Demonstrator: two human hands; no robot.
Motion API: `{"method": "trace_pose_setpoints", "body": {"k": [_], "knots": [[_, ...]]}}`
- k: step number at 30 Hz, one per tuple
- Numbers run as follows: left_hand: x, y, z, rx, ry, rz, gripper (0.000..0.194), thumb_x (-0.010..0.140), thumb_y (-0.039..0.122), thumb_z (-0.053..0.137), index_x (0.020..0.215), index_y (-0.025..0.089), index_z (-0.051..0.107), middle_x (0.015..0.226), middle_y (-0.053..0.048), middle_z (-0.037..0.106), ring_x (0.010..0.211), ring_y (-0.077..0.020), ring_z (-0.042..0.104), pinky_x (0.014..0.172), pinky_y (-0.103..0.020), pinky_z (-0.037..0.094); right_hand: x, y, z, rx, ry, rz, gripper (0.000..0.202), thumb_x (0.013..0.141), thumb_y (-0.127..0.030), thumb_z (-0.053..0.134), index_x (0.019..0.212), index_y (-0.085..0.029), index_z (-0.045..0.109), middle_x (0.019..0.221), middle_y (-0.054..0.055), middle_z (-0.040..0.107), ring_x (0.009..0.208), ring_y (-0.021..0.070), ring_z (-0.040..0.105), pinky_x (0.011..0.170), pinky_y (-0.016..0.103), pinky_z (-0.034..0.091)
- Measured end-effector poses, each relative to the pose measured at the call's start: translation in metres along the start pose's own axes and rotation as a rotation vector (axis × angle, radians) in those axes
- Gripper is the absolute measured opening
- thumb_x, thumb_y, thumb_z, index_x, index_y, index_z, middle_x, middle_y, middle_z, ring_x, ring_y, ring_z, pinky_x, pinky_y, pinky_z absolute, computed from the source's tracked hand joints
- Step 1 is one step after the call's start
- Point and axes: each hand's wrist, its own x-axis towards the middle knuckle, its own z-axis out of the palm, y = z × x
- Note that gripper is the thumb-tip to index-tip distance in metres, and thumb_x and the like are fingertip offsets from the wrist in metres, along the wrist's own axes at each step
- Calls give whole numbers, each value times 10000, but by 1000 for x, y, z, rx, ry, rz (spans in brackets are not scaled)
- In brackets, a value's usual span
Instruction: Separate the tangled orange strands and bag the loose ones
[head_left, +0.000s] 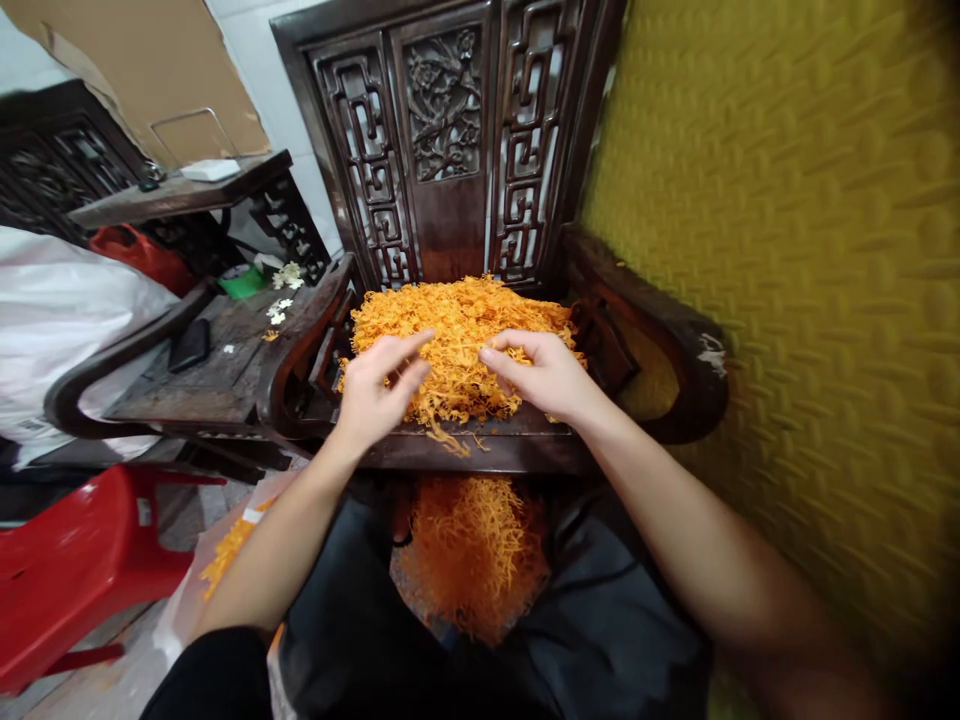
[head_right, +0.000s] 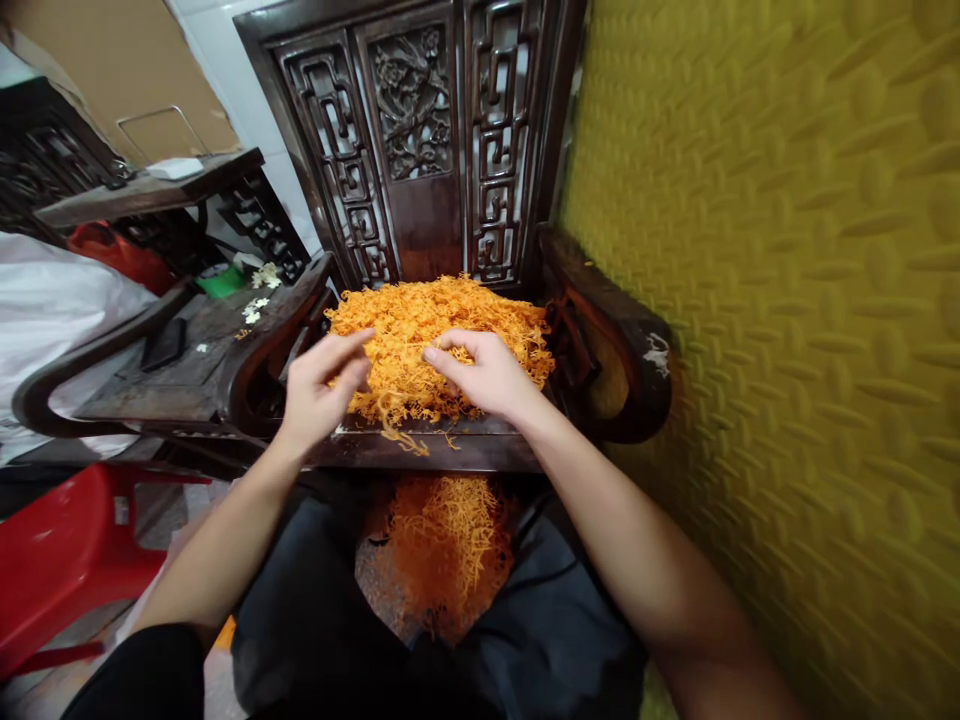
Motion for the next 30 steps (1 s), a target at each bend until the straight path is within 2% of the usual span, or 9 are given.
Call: {"method": "trace_pose_setpoints", "body": {"k": [3,7,11,14,19,22,24,28,30], "knots": [[8,-9,-6,-107,132,-140,420,997,457,571,1345,240,662,1143,-92,736,1014,-182,683,907,-344,539,1,-1,-2,-13,-120,-86,380,961,-530,621,809,-188,682,599,-31,597,530,103,496,595,268,400],[9,-9,2,-326,-259,-286,411,947,522,626,1155,182,728,1102,-99,757,1021,-196,697,940,-354,536,1,-5,5,-37,-197,-117,419,959,-557,611,778,-184,673,608,-27,595,571,120,525,626,276,415],[6,3,11,-422,-374,-411,337,902,488,688,838,157,694,790,-38,712,737,-141,650,750,-292,540,2,-2,8,-33,-74,-87,533,959,-610,585,641,-183,568,573,-21,542,553,115,493,589,273,384],[3,7,16,-443,-398,-395,301,902,456,693,965,162,686,913,-61,736,823,-151,682,780,-293,552,3,0,5,47,-5,-41,530,946,-625,603,650,-186,578,540,-26,534,503,105,455,541,270,352],[0,6,31,-196,-229,-208,450,795,414,831,1154,195,673,1133,-78,755,1004,-188,704,869,-305,549,-2,-8,14,138,-88,4,519,943,-616,612,659,-181,599,523,-27,535,454,92,430,496,264,330],[-2,11,35,-130,-134,-234,241,885,419,741,951,189,719,834,-27,776,741,-154,709,728,-286,539,0,-8,22,111,17,12,444,914,-570,670,711,-175,662,547,-15,566,480,103,462,494,261,349],[-2,17,32,-159,-111,-328,280,894,437,720,785,181,692,624,-1,706,566,-138,657,586,-267,487,5,0,19,135,180,31,371,888,-524,711,759,-177,702,572,-5,586,481,107,474,471,258,345],[-2,19,19,-434,-107,-545,375,788,493,810,688,168,652,609,-22,690,454,-111,592,479,-249,424,19,21,-9,366,595,112,242,833,-424,756,853,-184,736,799,54,723,452,100,498,379,236,240],[-1,16,14,-507,-157,-605,384,761,497,828,682,162,658,606,-31,683,433,-93,557,461,-241,400,19,24,-18,379,549,137,232,828,-366,753,969,-182,758,924,80,760,466,111,546,373,230,231]]}}
